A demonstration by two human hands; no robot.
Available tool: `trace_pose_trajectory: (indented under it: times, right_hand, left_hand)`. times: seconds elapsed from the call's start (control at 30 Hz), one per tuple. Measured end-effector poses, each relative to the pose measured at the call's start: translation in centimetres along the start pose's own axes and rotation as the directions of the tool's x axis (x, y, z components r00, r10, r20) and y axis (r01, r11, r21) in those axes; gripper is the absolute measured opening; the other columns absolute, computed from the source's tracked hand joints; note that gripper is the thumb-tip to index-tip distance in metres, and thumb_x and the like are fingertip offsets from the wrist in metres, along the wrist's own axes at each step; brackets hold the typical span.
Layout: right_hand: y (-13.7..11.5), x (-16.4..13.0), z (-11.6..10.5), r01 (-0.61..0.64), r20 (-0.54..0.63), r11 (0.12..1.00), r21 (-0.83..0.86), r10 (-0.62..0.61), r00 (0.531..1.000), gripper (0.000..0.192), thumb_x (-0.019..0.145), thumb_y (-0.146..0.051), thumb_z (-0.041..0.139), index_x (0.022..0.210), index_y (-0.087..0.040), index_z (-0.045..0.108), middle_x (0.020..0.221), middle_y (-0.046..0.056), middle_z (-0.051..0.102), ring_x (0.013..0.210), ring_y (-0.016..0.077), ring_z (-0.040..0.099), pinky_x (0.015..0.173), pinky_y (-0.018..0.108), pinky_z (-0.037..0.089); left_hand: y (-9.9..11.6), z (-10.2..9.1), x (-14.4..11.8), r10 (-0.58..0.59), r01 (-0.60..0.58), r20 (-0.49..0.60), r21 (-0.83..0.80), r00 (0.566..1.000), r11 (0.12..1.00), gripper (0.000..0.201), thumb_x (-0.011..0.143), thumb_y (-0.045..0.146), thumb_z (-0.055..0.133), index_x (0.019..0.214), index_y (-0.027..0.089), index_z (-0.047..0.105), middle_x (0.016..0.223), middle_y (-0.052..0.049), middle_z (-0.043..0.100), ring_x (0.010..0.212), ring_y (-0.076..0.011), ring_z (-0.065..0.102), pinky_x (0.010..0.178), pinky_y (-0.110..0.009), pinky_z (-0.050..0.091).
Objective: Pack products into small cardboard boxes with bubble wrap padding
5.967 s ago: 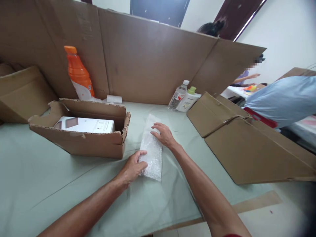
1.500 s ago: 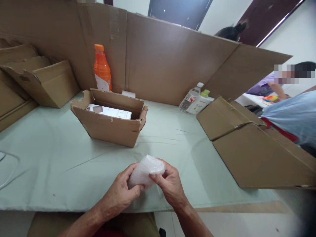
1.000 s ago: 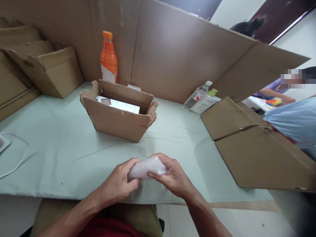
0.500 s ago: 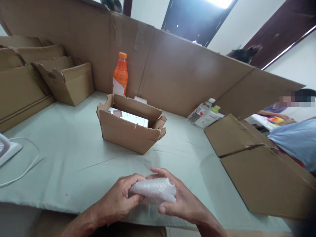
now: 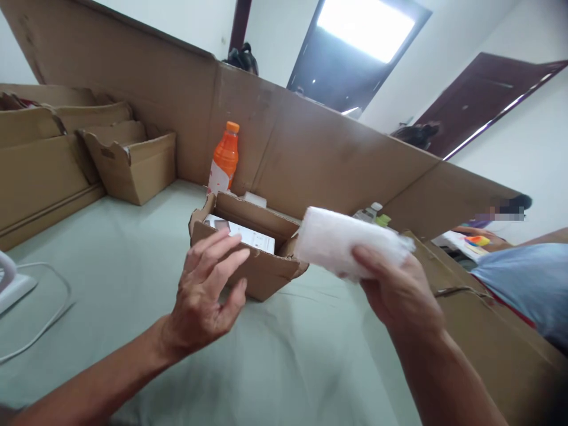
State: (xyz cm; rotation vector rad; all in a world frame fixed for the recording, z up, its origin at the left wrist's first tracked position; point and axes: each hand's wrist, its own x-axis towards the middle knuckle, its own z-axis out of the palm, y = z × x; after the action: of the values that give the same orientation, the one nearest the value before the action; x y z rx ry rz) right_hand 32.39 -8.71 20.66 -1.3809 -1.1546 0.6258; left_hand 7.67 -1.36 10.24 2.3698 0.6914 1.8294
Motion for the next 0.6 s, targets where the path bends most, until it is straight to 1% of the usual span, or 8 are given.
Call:
trace_pose_trajectory:
  times: [0.07,0.1,0.17,0.23,0.3,0.33,0.47,0.6]
  right_hand:
    - [0.3,2.7,1.1,-0.032,0.058,0.997,-0.065,0.036,0.998,0.036,0.072,-0.045,0.077,0.095,-0.018,0.068,0.088,0.005,0.07,0.068,0.0179,0.062,0.055,0.029,0.05]
    - [0.7,3.8,1.3,-0.051,0.069,0.991,-0.124,0.06,0.996,0.04,0.07,-0.046,0.077,0.095,-0.017,0.067,0.089,0.006,0.07,0.07,0.0182,0.062,0.056,0.029,0.049]
    - [1.6,5.4,1.1,-0.081,0.07,0.945,-0.318,0.109,0.992,0.04,0.066,-0.046,0.076,0.091,-0.017,0.064,0.086,0.006,0.069,0.071,0.0184,0.061,0.059,0.029,0.048]
    - [2.1,6.2,0.5,-0.08,0.077,0.834,-0.547,0.145,0.986,0.034,0.067,-0.045,0.073,0.083,-0.018,0.062,0.079,0.004,0.067,0.069,0.018,0.06,0.059,0.028,0.046]
    - [2.0,6.2,0.3,-0.057,0.096,0.703,-0.709,0.176,0.98,0.028,0.069,-0.044,0.068,0.079,-0.019,0.06,0.075,0.003,0.066,0.067,0.018,0.059,0.057,0.028,0.043]
    - [1.7,6.1,0.5,-0.045,0.103,0.658,-0.752,0.185,0.977,0.026,0.071,-0.043,0.066,0.079,-0.019,0.06,0.076,0.003,0.067,0.068,0.0183,0.059,0.057,0.027,0.043]
    - [0.6,6.0,2.6,-0.003,0.157,0.542,-0.84,0.249,0.956,0.016,0.072,-0.034,0.059,0.078,-0.019,0.061,0.079,0.003,0.069,0.069,0.0178,0.06,0.056,0.026,0.039]
    - [0.2,6.9,3.7,0.028,0.124,0.31,-0.95,0.295,0.947,0.011,0.071,-0.029,0.058,0.073,-0.019,0.059,0.074,0.004,0.066,0.064,0.0161,0.056,0.053,0.026,0.032]
  left_hand:
    - [-1.3,1.1,0.9,0.071,-0.068,-0.016,0.142,0.997,0.987,0.05,0.081,0.008,0.063,0.13,0.011,0.055,0.134,-0.02,0.06,0.137,-0.0371,0.046,0.113,-0.058,0.036]
    - [-1.9,1.6,1.1,0.087,-0.085,0.0,0.185,0.996,0.979,0.05,0.081,0.008,0.063,0.13,0.009,0.054,0.131,-0.019,0.063,0.135,-0.037,0.048,0.114,-0.059,0.034]
    - [-2.8,2.3,1.0,0.099,-0.102,0.025,0.224,0.995,0.969,0.046,0.082,0.008,0.062,0.128,0.01,0.056,0.119,-0.015,0.069,0.125,-0.0339,0.058,0.114,-0.058,0.033]
    - [-3.2,2.6,0.5,0.106,-0.107,0.016,0.231,0.994,0.967,0.038,0.084,0.007,0.061,0.122,0.012,0.06,0.108,-0.011,0.073,0.114,-0.0296,0.064,0.114,-0.056,0.033]
    - [-3.3,2.6,0.0,0.103,-0.098,-0.009,0.23,0.995,0.968,0.035,0.084,0.007,0.061,0.118,0.015,0.063,0.105,-0.008,0.073,0.109,-0.0272,0.065,0.113,-0.054,0.033]
    - [-3.2,2.5,-0.2,0.101,-0.094,-0.018,0.229,0.995,0.969,0.035,0.084,0.006,0.061,0.118,0.016,0.063,0.104,-0.008,0.074,0.109,-0.0268,0.065,0.113,-0.053,0.033]
    - [-3.1,2.4,-0.5,0.094,-0.087,-0.022,0.229,0.995,0.97,0.036,0.084,0.006,0.061,0.118,0.016,0.064,0.106,-0.008,0.073,0.111,-0.0272,0.064,0.113,-0.053,0.033]
    - [-3.2,2.2,-0.7,0.083,-0.083,0.007,0.202,0.997,0.976,0.035,0.084,0.005,0.06,0.117,0.016,0.065,0.106,-0.008,0.074,0.11,-0.027,0.064,0.113,-0.053,0.032]
